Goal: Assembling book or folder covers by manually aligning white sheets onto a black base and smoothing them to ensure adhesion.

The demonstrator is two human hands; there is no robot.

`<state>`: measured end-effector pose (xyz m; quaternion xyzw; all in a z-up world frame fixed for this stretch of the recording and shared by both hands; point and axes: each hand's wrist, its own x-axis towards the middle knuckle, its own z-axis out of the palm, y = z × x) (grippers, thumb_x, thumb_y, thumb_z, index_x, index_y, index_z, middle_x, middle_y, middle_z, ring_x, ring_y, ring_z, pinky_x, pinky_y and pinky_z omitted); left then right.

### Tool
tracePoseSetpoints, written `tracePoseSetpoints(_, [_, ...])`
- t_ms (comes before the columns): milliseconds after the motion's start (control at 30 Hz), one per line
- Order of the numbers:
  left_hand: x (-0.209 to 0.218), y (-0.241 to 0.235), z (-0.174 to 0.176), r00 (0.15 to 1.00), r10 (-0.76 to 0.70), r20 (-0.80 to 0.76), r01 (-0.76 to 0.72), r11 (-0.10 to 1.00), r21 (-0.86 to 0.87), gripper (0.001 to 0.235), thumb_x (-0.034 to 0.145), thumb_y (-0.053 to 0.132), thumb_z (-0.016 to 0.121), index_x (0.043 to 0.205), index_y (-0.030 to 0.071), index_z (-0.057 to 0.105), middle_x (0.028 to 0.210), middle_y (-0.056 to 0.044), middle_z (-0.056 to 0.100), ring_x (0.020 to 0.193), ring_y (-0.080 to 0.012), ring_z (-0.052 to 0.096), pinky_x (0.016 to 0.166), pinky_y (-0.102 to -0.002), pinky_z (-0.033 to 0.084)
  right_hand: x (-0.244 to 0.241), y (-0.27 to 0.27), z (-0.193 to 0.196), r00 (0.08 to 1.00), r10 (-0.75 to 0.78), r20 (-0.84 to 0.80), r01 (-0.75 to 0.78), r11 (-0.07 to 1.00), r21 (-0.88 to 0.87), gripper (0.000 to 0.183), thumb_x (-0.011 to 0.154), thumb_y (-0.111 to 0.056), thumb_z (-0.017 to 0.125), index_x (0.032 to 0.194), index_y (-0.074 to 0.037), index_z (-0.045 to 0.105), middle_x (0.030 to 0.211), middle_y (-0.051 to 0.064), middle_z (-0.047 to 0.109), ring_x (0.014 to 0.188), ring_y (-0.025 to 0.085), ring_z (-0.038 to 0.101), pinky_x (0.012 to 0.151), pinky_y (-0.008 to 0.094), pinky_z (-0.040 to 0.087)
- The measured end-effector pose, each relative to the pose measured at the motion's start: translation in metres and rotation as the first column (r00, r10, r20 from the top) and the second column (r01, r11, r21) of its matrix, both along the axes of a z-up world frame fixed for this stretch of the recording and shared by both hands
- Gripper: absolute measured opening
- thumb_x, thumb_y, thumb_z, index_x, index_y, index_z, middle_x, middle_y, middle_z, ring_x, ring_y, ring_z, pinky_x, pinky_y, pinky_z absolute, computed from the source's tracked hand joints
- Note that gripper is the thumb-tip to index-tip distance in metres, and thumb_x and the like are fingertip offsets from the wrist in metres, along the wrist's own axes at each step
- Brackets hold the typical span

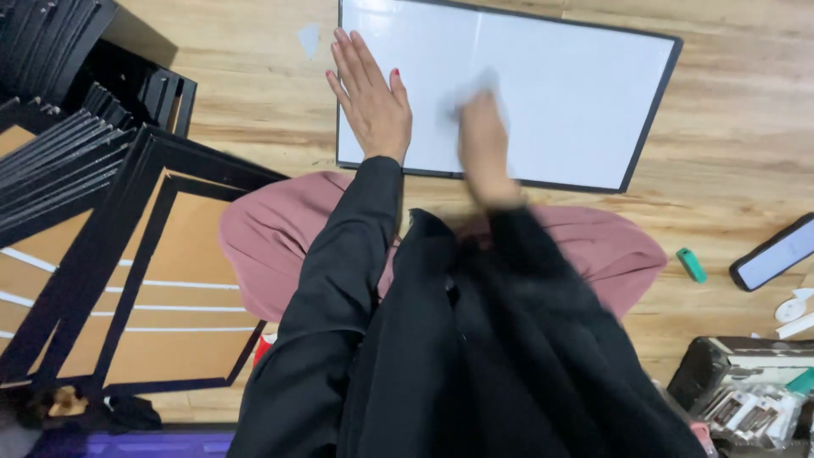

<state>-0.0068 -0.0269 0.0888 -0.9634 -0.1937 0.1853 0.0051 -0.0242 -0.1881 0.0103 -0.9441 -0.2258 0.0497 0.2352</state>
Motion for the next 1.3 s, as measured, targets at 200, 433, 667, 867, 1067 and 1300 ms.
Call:
tracePoseSetpoints(200, [0.001,0.0,0.017,1.0,0.003,-0.018,-0.003,1.0,-0.001,0.054,0.113,0.039,0.031,0.143,0.005,0.003,0.149,-0.011,0.003,0.14,-0.022,0.005,0.112,-0.039,0.004,0.068,0.01,0.006,0.904,-0.139,0.404,0.042,0.97,0.24,0.04,0.077,0.011,0.055,0.115,0.001,0.05,0.106,0.024,0.055,0.097,0.041,0.052,0.082,0.044,0.044])
tracePoseSetpoints(433, [0.0,0.005,-0.002,0.875,-0.453,0.171,0.477,0.866,-0.146,0.051,0.108,0.037,0.041,0.146,0.019,0.012,0.147,-0.008,0.004,0.136,-0.0252,0.004,0.107,-0.057,0.01,-0.026,-0.036,-0.007,0.931,-0.156,0.329,0.137,0.987,0.081,0.007,0.091,-0.001,0.045,0.09,0.004,0.048,0.091,0.021,0.05,0.085,0.035,0.046,0.079,0.039,0.037])
tracePoseSetpoints(667, [-0.005,0.004,-0.021,0.858,-0.465,0.219,0.497,0.859,-0.124,0.058,0.108,0.043,0.047,0.147,0.02,0.011,0.149,-0.004,0.004,0.138,-0.0228,0.005,0.112,-0.05,0.009,0.075,-0.044,0.013,0.916,-0.185,0.356,0.134,0.978,0.163,0.014,0.08,0.01,0.036,0.078,-0.003,0.039,0.078,0.016,0.044,0.077,0.034,0.046,0.068,0.043,0.041])
tracePoseSetpoints(867, [-0.003,0.002,-0.005,0.871,-0.461,0.17,0.488,0.853,-0.183,0.059,0.108,0.04,0.047,0.146,0.016,0.009,0.149,-0.006,0.003,0.138,-0.0248,0.003,0.111,-0.051,0.005,-0.074,-0.054,0.039,0.957,-0.126,0.261,0.132,0.991,-0.003,0.018,0.089,-0.001,0.042,0.072,-0.003,0.043,0.069,0.014,0.041,0.063,0.031,0.041,0.062,0.039,0.037])
tracePoseSetpoints(1067, [-0.002,0.001,0.004,0.88,-0.464,0.102,0.475,0.862,-0.179,0.064,0.109,0.049,0.047,0.148,0.018,0.007,0.148,-0.006,-0.002,0.138,-0.0247,-0.002,0.111,-0.052,0.002,0.114,-0.09,-0.003,0.852,-0.311,0.422,0.238,0.947,0.217,0.018,0.07,0.011,0.052,0.083,0.0,0.056,0.079,0.017,0.058,0.073,0.035,0.054,0.064,0.039,0.041])
tracePoseSetpoints(1300, [0.0,-0.004,-0.009,0.89,-0.433,0.141,0.453,0.876,-0.168,0.068,0.106,0.048,0.046,0.148,0.015,0.005,0.15,-0.009,-0.003,0.141,-0.0227,0.0,0.111,-0.053,0.001,-0.073,-0.099,0.011,0.959,-0.162,0.232,0.181,0.981,-0.064,0.033,0.083,0.007,0.035,0.113,0.013,0.045,0.116,0.035,0.046,0.106,0.048,0.046,0.098,0.048,0.036])
